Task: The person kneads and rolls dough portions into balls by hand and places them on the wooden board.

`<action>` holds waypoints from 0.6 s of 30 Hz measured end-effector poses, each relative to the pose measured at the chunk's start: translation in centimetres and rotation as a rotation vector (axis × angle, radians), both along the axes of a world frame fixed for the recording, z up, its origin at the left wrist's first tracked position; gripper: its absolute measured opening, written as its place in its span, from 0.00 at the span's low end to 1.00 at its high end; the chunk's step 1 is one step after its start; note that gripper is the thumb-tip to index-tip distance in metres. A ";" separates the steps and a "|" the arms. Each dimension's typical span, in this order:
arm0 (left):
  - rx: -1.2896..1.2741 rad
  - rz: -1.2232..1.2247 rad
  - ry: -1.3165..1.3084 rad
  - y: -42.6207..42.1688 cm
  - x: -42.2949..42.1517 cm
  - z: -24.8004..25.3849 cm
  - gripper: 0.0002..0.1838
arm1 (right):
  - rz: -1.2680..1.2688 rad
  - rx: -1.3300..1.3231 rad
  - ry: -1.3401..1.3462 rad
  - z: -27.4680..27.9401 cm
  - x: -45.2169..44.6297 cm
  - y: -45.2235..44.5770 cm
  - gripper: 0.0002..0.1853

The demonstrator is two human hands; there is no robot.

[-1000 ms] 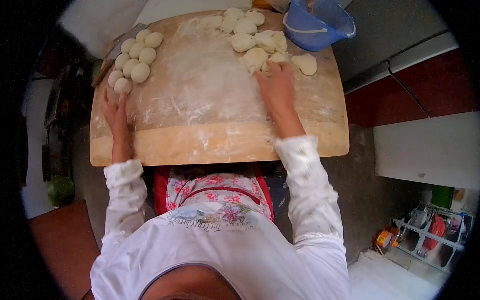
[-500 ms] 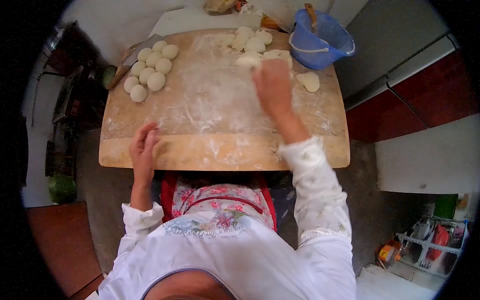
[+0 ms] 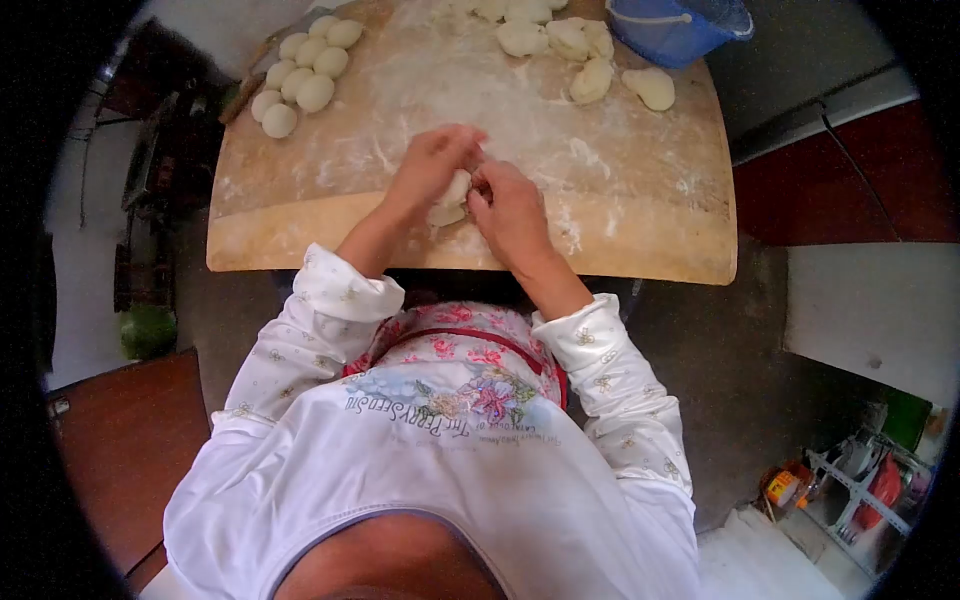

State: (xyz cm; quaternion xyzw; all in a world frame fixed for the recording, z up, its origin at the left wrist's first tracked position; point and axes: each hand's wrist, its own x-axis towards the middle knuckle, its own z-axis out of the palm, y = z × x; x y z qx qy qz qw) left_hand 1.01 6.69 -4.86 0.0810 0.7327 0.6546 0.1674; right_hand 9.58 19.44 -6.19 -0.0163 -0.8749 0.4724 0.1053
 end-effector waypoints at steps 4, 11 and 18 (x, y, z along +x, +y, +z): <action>-0.423 0.032 0.737 2.3 1.8 -2.0 0.13 | -0.085 -0.002 0.149 -0.8 -0.3 -0.1 0.12; -0.585 -0.130 0.819 3.0 -1.7 -1.8 0.09 | -0.110 -0.511 -0.222 -0.5 -1.1 1.7 0.09; -0.003 -0.071 -0.002 2.9 -2.4 1.5 0.21 | -0.085 -0.091 -0.101 1.4 -1.6 1.1 0.08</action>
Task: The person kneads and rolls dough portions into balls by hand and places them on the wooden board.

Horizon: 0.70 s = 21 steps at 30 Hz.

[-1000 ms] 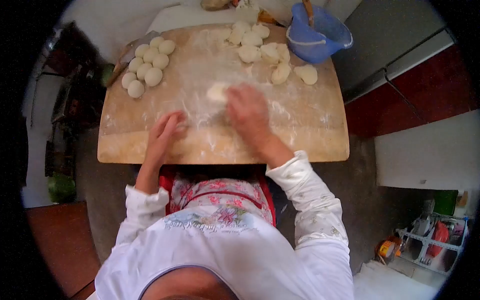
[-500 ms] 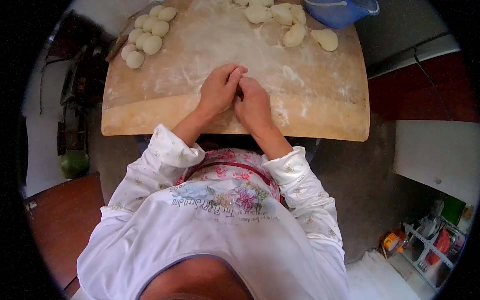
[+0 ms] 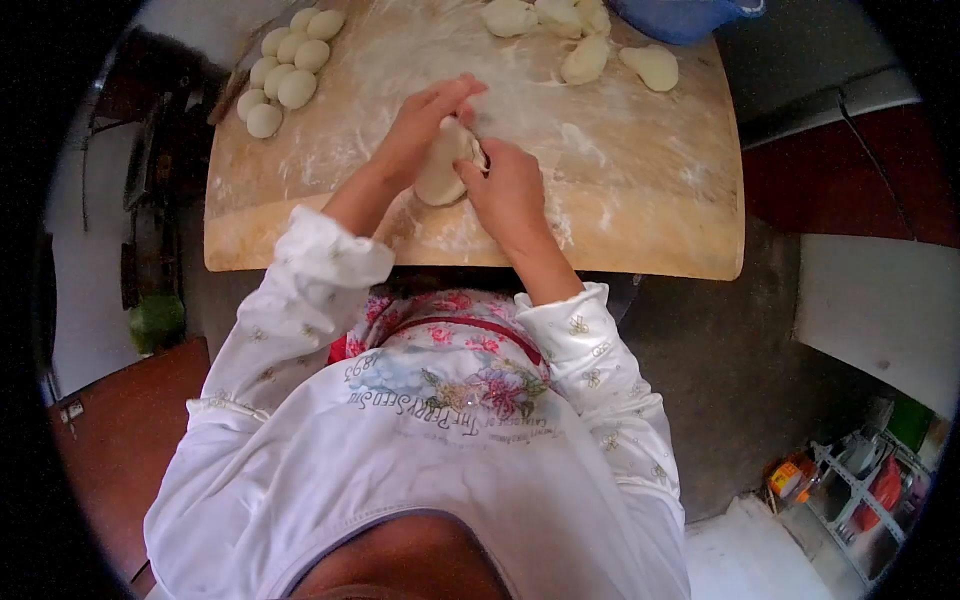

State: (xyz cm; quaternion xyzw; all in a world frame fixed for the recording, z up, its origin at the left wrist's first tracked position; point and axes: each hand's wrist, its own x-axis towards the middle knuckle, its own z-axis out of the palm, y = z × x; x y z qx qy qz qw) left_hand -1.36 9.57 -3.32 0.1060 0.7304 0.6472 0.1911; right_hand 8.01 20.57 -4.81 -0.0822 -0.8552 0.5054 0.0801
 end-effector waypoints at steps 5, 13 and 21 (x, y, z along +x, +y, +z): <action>-0.613 0.042 0.765 -0.8 3.5 -2.9 0.14 | -0.010 0.115 0.289 -1.5 0.3 -2.0 0.09; -0.546 0.042 0.737 0.3 -1.7 -3.2 0.16 | -0.022 -0.246 -0.173 0.2 -1.0 0.3 0.15; -0.458 -0.052 0.196 -1.2 2.9 -0.8 0.24 | -0.015 0.130 0.236 -1.8 0.6 -1.4 0.10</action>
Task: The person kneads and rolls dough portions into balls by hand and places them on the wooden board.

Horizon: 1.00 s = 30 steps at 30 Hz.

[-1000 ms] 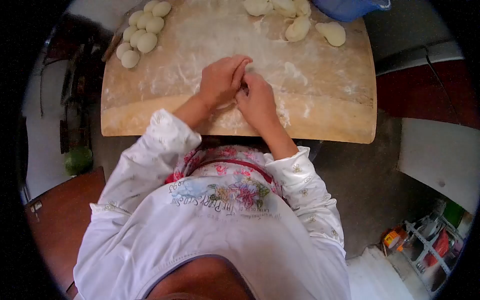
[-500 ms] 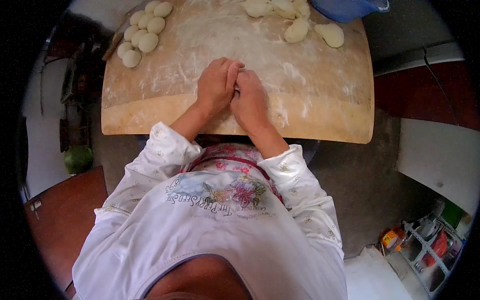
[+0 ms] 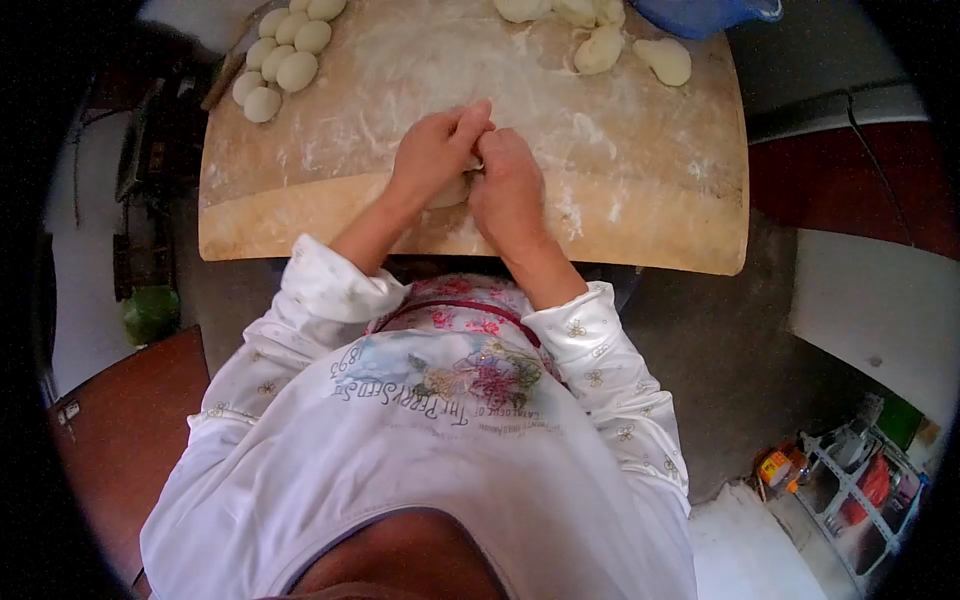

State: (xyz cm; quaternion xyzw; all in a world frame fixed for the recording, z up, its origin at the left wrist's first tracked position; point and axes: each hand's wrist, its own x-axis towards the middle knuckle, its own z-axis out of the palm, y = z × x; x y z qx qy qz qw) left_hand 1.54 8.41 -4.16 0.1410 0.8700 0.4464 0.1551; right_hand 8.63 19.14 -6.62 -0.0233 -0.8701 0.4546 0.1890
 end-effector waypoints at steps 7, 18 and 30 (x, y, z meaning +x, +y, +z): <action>0.055 0.039 0.527 2.0 -1.7 -2.3 0.21 | -0.041 0.050 -0.214 0.0 -2.1 0.5 0.11; 0.362 0.086 -0.173 -0.9 -1.4 -0.2 0.22 | 0.085 0.005 -0.037 0.2 0.3 0.1 0.12; 0.116 0.125 0.354 1.0 -3.7 -2.7 0.16 | 0.059 -0.304 -0.375 0.8 -1.9 1.5 0.12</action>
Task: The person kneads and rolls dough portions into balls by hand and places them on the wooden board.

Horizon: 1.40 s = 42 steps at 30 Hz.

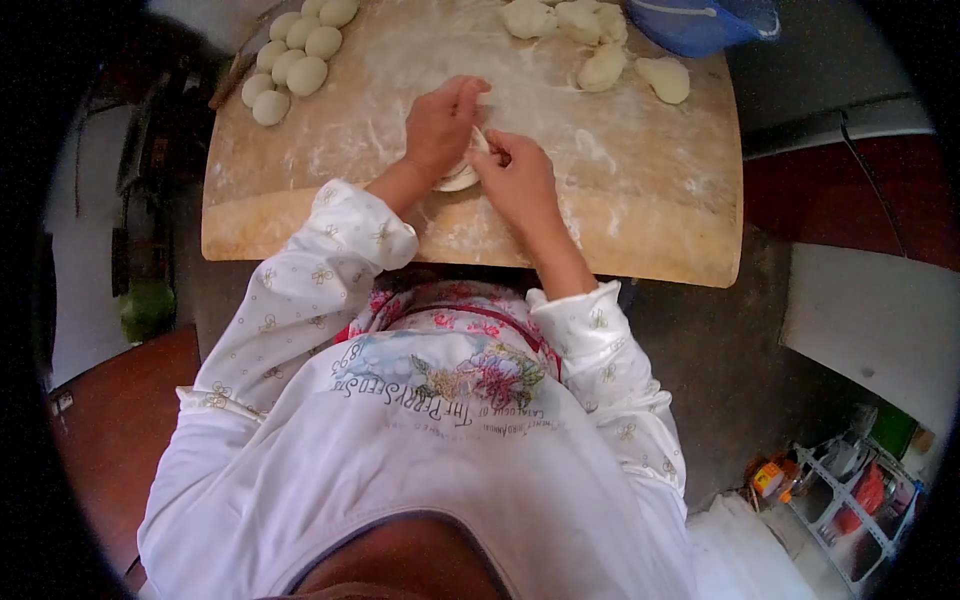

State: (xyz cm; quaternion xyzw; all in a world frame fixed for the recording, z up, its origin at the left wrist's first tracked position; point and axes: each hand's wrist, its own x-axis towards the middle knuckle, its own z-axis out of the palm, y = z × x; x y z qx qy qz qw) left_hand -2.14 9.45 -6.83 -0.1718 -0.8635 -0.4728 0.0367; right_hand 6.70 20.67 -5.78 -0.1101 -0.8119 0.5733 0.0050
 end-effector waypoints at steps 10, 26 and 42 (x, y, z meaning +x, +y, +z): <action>-0.168 -0.028 0.171 -0.7 4.4 0.4 0.16 | -0.030 0.363 0.359 -1.1 2.1 -2.1 0.13; -0.123 0.032 -0.139 -1.5 4.4 2.1 0.16 | -0.011 0.336 0.453 -1.5 2.7 -2.9 0.12; 0.488 -0.153 -0.601 -2.3 0.7 2.4 0.15 | -0.069 0.286 0.354 -0.2 2.1 -3.1 0.13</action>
